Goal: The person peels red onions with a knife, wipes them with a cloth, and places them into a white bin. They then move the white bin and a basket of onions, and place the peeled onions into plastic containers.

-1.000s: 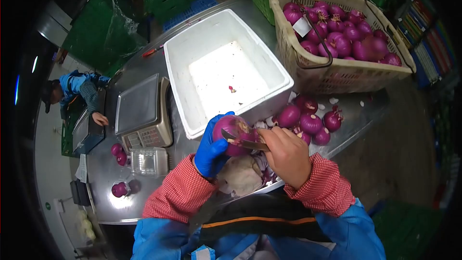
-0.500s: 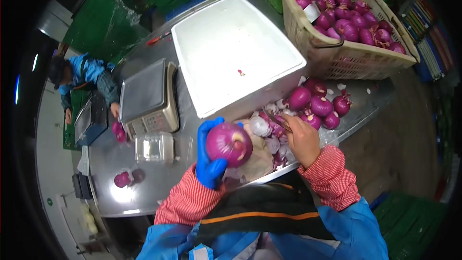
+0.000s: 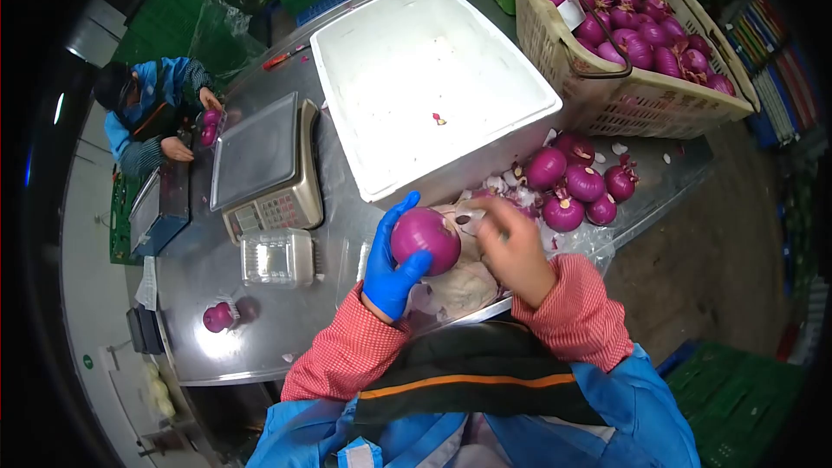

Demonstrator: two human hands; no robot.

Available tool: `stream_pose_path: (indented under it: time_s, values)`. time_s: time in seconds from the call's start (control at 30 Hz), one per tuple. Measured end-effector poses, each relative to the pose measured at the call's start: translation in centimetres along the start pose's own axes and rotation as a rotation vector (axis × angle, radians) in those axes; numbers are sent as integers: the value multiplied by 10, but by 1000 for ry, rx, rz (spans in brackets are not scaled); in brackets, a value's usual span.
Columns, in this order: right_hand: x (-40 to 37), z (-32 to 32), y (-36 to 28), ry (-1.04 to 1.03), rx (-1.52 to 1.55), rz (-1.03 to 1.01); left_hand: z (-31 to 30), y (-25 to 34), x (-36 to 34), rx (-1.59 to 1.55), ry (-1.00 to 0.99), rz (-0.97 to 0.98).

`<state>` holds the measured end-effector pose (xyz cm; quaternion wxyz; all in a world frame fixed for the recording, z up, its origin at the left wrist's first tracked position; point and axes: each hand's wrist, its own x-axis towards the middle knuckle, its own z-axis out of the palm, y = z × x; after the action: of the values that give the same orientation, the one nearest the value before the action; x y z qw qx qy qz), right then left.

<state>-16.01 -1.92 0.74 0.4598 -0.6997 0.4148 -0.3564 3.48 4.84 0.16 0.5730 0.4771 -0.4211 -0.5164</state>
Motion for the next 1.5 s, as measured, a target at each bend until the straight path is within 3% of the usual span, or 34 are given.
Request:
stream_pose_path:
  time_s: [0.07,0.2,0.27,0.37,0.43,0.47,0.53,0.57,0.67,0.73,0.87,0.93,1.03,1.13,1.27,1.37,1.4,1.5]
  values:
    - [8,2,26,173,20,23,-5,-3,2,-22,7,-51]
    - [-5,-2,-9,-153,-33,-12,0,6,1,94,-65,-72]
    - [-5,4,7,-165,369,182,-4,-2,0,110,-154,-33]
    - [-9,10,21,-234,895,439,-4,4,2,383,-192,40]
    - [-15,20,31,-351,1112,528,1,-10,5,203,-162,19]
    - [-19,25,33,-307,1136,568,4,-14,5,74,-140,-35]
    - [-18,26,34,-134,620,378,2,-22,3,-95,-83,-125]
    - [-17,25,34,-51,363,279,-2,-21,2,5,-92,-112]
    - [-15,2,9,43,-468,-332,-10,-16,1,286,-125,-50]
    - [-14,0,-3,42,-568,-380,-4,-5,-3,444,-147,8]
    - [-8,1,-2,26,-692,-398,4,1,-8,406,-185,5]
    - [-8,-1,14,29,-696,-378,3,4,-8,343,-209,-8]
    - [-14,-14,32,47,-586,-287,-8,8,-7,513,-267,61]
    - [-19,-10,37,85,-270,-130,-13,1,-3,251,-272,-33]
    - [-25,3,45,98,26,98,-29,-12,-12,-277,-105,-207]
    - [-43,14,25,-102,-104,197,-50,-9,-23,-738,-36,-433]
    - [-44,19,19,-172,-65,247,-49,-17,-26,-863,105,-451]
    - [-38,36,2,-90,-75,3,-49,-29,-34,-1073,-78,-552]
